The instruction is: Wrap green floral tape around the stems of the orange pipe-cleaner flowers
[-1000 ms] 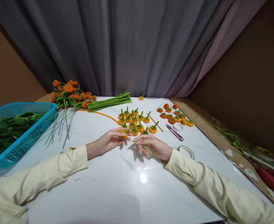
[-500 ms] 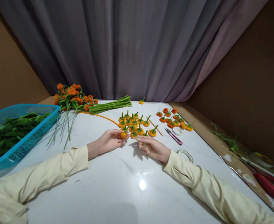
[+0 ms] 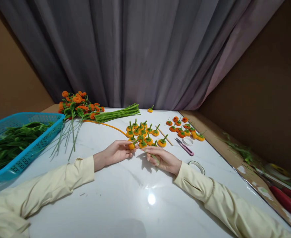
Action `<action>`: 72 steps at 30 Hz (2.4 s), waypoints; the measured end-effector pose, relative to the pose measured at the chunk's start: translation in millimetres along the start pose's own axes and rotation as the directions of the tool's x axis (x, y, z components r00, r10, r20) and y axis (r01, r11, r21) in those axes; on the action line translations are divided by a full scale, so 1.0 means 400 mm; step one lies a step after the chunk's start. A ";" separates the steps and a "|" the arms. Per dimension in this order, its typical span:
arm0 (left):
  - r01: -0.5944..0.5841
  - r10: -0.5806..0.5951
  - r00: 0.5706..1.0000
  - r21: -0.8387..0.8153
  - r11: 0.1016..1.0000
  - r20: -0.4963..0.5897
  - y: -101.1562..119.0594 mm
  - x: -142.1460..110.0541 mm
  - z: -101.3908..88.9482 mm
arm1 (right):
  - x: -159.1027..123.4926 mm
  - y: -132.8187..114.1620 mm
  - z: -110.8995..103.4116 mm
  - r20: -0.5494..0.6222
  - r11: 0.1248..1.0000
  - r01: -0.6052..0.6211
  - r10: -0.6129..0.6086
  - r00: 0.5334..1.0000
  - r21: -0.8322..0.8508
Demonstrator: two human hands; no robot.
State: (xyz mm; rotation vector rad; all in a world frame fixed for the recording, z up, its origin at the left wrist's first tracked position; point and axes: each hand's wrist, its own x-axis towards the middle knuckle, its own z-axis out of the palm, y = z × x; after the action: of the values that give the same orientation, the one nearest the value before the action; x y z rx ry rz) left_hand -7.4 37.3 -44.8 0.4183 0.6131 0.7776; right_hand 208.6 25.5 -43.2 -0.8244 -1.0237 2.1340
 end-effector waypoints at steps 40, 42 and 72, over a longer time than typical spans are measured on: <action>-0.154 -0.080 0.941 0.627 0.764 0.329 -0.006 -0.032 0.015 | -0.013 0.006 0.023 0.024 0.992 0.048 -0.045 0.999 -0.120; -0.153 -0.076 0.944 0.630 0.761 0.321 -0.007 -0.032 0.015 | -0.011 0.007 0.019 0.033 0.993 0.039 -0.036 0.999 -0.112; -0.340 0.233 0.940 0.693 0.635 0.248 -0.026 -0.028 0.012 | -0.015 0.004 0.002 0.135 0.990 0.088 -0.072 0.988 -0.113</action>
State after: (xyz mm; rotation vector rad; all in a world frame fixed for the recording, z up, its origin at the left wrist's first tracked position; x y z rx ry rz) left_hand -5.1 21.6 -43.2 1.3404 0.7256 0.7729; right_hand 211.4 19.8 -42.6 -0.6929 -1.2410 2.0972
